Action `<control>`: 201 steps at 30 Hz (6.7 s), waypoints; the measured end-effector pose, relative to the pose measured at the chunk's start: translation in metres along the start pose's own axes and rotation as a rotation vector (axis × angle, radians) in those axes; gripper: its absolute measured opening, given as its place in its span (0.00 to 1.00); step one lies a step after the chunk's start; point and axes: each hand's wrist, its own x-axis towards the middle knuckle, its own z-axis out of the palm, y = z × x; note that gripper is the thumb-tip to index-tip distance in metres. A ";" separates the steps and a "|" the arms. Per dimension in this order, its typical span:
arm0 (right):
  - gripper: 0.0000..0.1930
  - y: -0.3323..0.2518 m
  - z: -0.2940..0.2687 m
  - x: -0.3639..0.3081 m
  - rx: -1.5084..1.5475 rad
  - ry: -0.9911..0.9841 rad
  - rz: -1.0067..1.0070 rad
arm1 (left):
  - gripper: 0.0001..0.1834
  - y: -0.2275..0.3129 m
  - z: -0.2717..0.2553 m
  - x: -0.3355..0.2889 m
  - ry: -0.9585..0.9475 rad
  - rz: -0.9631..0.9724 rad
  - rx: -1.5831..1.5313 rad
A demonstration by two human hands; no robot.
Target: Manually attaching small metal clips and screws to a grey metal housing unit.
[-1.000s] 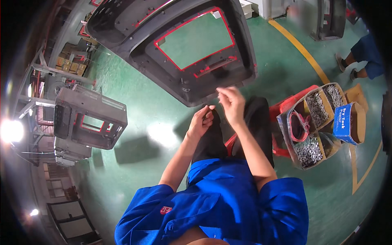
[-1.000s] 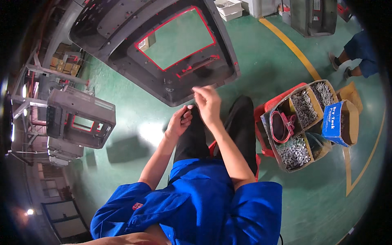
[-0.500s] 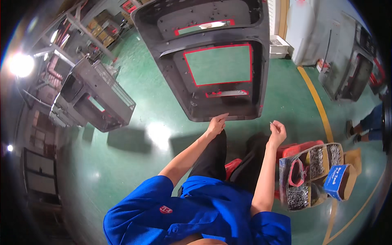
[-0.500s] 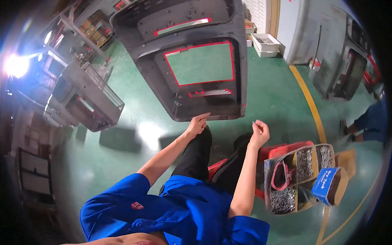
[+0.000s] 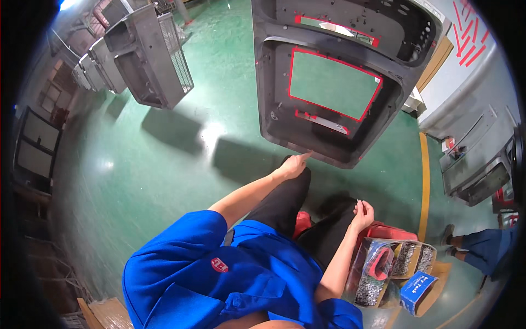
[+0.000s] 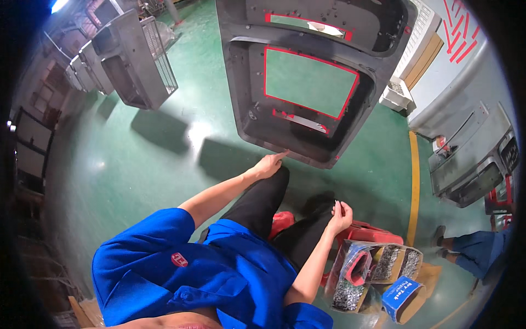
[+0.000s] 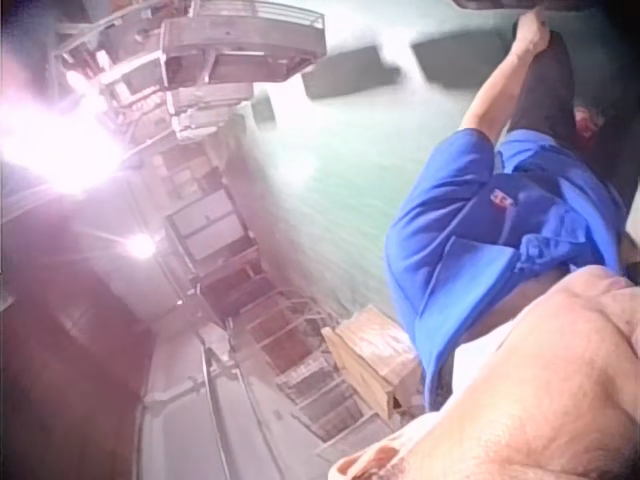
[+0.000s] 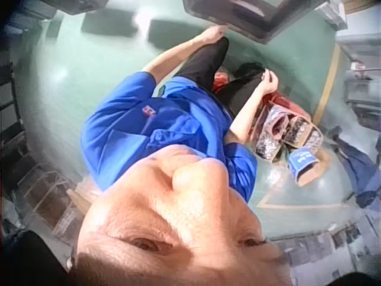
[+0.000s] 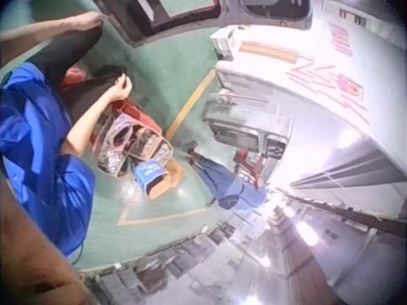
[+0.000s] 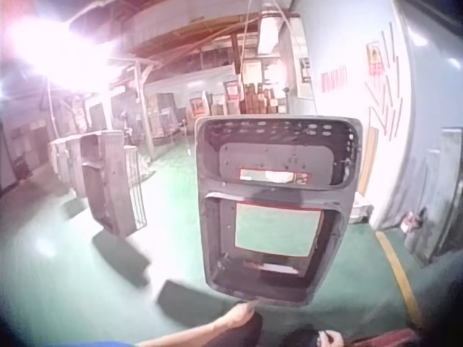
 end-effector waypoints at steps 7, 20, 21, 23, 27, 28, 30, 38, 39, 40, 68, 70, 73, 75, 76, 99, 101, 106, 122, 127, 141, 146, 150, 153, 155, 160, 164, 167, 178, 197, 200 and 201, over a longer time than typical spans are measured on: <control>0.05 -0.238 0.095 0.032 0.111 -0.088 -0.641 | 0.30 0.004 0.000 -0.014 0.024 0.024 0.185; 0.10 -0.356 0.204 0.060 0.181 0.036 -1.022 | 0.42 0.032 0.005 -0.042 -0.075 0.132 0.278; 0.09 -0.356 0.206 0.061 0.163 0.044 -1.022 | 0.43 0.035 0.003 -0.044 -0.090 0.136 0.268; 0.08 -0.355 0.209 0.064 0.127 0.061 -1.022 | 0.43 0.042 0.003 -0.046 -0.103 0.146 0.373; 0.08 -0.361 0.219 0.064 0.087 0.077 -1.030 | 0.43 0.028 0.021 -0.046 0.009 0.256 0.390; 0.08 -0.361 0.220 0.069 0.081 0.078 -1.026 | 0.43 0.025 0.025 -0.046 0.038 0.285 0.412; 0.08 -0.365 0.227 0.070 0.098 0.084 -1.018 | 0.41 0.021 0.026 -0.046 0.088 0.406 0.547; 0.09 -0.360 0.254 0.081 -0.039 0.127 -1.193 | 0.41 0.019 0.020 -0.041 0.083 0.342 0.496; 0.09 -0.361 0.258 0.079 -0.021 0.116 -1.173 | 0.41 0.022 0.018 -0.040 0.038 0.284 0.404; 0.09 -0.361 0.261 0.077 -0.003 0.104 -1.152 | 0.41 0.024 0.015 -0.039 -0.006 0.227 0.312; 0.11 -0.383 0.268 0.083 -0.633 -0.334 -0.896 | 0.42 0.013 0.040 -0.020 0.157 0.088 0.468; 0.09 -0.383 0.265 0.089 -0.609 -0.372 -0.965 | 0.43 0.018 0.043 -0.018 0.150 0.074 0.469; 0.08 -0.383 0.264 0.085 -0.739 -0.242 -0.933 | 0.44 0.028 0.038 -0.023 0.090 0.074 0.459; 0.05 -0.368 0.256 0.103 -0.387 -0.334 -1.204 | 0.33 0.026 0.037 -0.018 0.140 0.142 0.339; 0.07 -0.364 0.256 0.089 -0.281 -0.258 -1.201 | 0.30 0.014 0.040 -0.008 0.217 0.237 0.282; 0.05 -0.078 0.258 0.015 -0.742 -1.011 -0.936 | 0.27 -0.021 0.002 0.057 0.155 -0.193 -1.399; 0.04 -0.078 0.256 0.017 -0.685 -1.020 -0.887 | 0.27 -0.016 0.002 0.059 0.172 -0.282 -1.426; 0.03 -0.088 0.253 0.022 -0.548 -1.027 -0.719 | 0.30 -0.005 0.004 0.060 0.256 -0.307 -1.467; 0.07 -0.157 0.229 0.037 -0.447 -1.226 -0.809 | 0.20 0.036 0.016 0.044 0.196 -0.211 -1.492; 0.05 -0.224 0.276 0.042 0.047 -1.097 -0.478 | 0.20 0.050 0.021 0.038 0.242 -0.253 -1.385; 0.06 -0.342 0.399 0.011 0.660 -0.687 -0.791 | 0.18 0.064 0.018 0.015 0.200 -0.195 -1.515; 0.05 -0.360 0.399 0.003 0.579 -0.664 -0.783 | 0.19 0.066 0.018 0.011 0.186 -0.251 -1.504; 0.06 -0.361 0.403 0.008 0.567 -0.688 -0.773 | 0.20 0.068 0.014 0.011 0.181 -0.245 -1.454; 0.07 -0.360 0.406 0.019 0.530 -0.708 -0.874 | 0.20 0.067 0.014 0.012 0.164 -0.243 -1.445; 0.07 -0.360 0.410 0.022 0.563 -0.697 -0.881 | 0.20 0.068 0.014 0.013 0.171 -0.250 -1.418; 0.10 -0.370 0.409 0.023 0.378 -0.582 -1.046 | 0.20 0.069 0.017 0.014 0.172 -0.252 -1.357; 0.14 -0.379 0.396 0.016 0.195 -0.501 -1.134 | 0.20 0.076 0.011 0.014 0.187 -0.260 -1.323; 0.15 -0.350 0.382 0.018 0.485 -0.593 -1.111 | 0.20 0.077 0.011 0.016 0.227 -0.287 -1.258; 0.09 -0.111 0.134 0.080 -0.066 -0.725 -0.421 | 0.19 0.062 0.000 0.013 0.381 -0.269 -0.828; 0.11 -0.047 -0.149 0.109 -0.142 -0.744 -0.116 | 0.19 0.053 0.023 -0.004 0.746 -0.352 -0.498; 0.10 -0.043 -0.181 0.109 -0.138 -0.779 -0.090 | 0.19 0.112 0.074 -0.024 0.597 -0.478 -0.769; 0.10 -0.041 -0.189 0.111 -0.138 -0.774 -0.096 | 0.18 0.134 0.098 -0.028 0.479 -0.399 -0.876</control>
